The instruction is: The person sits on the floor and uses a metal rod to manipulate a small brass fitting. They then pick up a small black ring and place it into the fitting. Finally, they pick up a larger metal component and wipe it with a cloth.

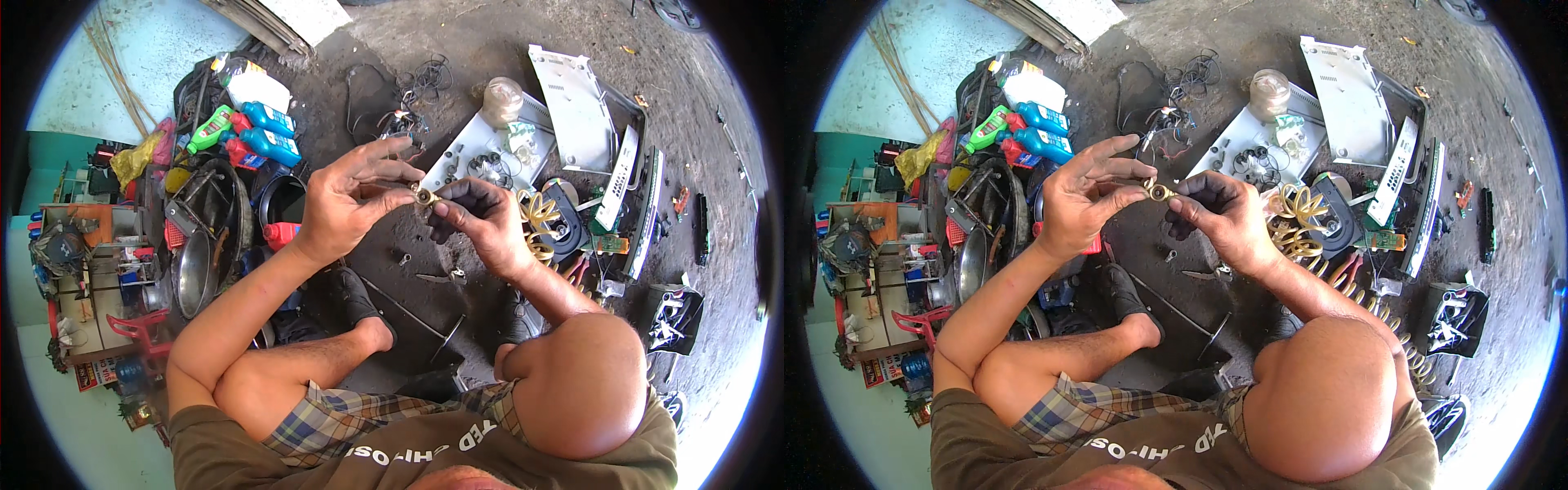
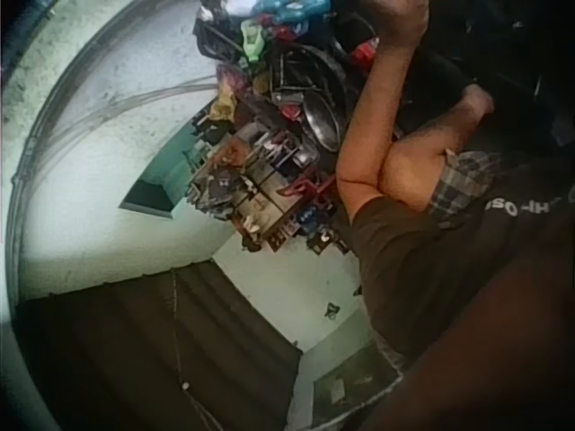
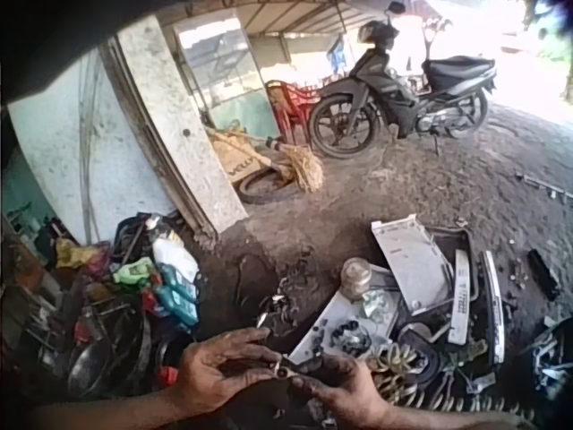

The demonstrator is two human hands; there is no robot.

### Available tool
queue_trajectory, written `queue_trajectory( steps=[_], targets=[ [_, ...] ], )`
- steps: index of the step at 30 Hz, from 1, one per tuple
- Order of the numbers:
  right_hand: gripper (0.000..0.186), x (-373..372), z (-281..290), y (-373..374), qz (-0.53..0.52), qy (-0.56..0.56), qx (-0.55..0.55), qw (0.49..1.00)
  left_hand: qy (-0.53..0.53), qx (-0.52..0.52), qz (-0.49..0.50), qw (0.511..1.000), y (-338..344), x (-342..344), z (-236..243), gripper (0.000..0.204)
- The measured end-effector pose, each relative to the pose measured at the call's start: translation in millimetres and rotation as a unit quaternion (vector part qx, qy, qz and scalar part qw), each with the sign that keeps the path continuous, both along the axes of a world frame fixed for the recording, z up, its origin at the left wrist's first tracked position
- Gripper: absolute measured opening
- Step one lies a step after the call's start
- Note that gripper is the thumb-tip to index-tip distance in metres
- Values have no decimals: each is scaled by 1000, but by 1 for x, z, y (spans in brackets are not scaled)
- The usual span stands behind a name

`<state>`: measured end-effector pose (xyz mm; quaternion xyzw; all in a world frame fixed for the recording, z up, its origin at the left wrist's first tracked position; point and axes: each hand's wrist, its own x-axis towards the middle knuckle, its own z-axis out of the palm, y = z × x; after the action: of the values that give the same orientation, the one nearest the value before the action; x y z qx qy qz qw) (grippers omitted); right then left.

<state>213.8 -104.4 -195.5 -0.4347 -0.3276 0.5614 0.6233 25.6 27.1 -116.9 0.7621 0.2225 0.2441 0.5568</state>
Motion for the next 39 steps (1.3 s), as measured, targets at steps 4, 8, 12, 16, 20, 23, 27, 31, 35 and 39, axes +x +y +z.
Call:
queue_trajectory(
  steps=[4,8,12,16,20,23,27,31,35,39],
  targets=[
    [19,-1,0,1,-5,-20,2,1000,28,27,-15,999,-2,0,4,60],
    [19,-1,-4,1,-10,-11,1,1000,24,29,-4,999,-5,5,4,55],
    [18,-2,-7,1,-35,1,-10,999,-4,-180,82,980,-5,5,-13,35],
    [19,-6,-12,4,-85,-88,7,992,7,-491,93,866,-4,-3,-37,29],
    [20,-7,-8,1,-144,-378,111,908,4,-583,94,807,-8,3,-40,29],
    [26,-4,-11,5,-148,-486,186,841,13,-568,117,815,-9,3,-44,30],
    [24,-4,-14,6,-135,-473,143,859,6,-556,115,823,-7,0,-50,32],
    [18,-13,-19,7,-125,-290,-2,949,-15,-559,100,823,-1,-8,-51,33],
    [25,-16,-81,17,-136,-63,-91,984,-22,-567,88,819,7,-19,-53,37],
    [34,-25,-174,14,-62,-231,-189,952,3,-510,69,857,10,-27,-62,37]
  ],
)
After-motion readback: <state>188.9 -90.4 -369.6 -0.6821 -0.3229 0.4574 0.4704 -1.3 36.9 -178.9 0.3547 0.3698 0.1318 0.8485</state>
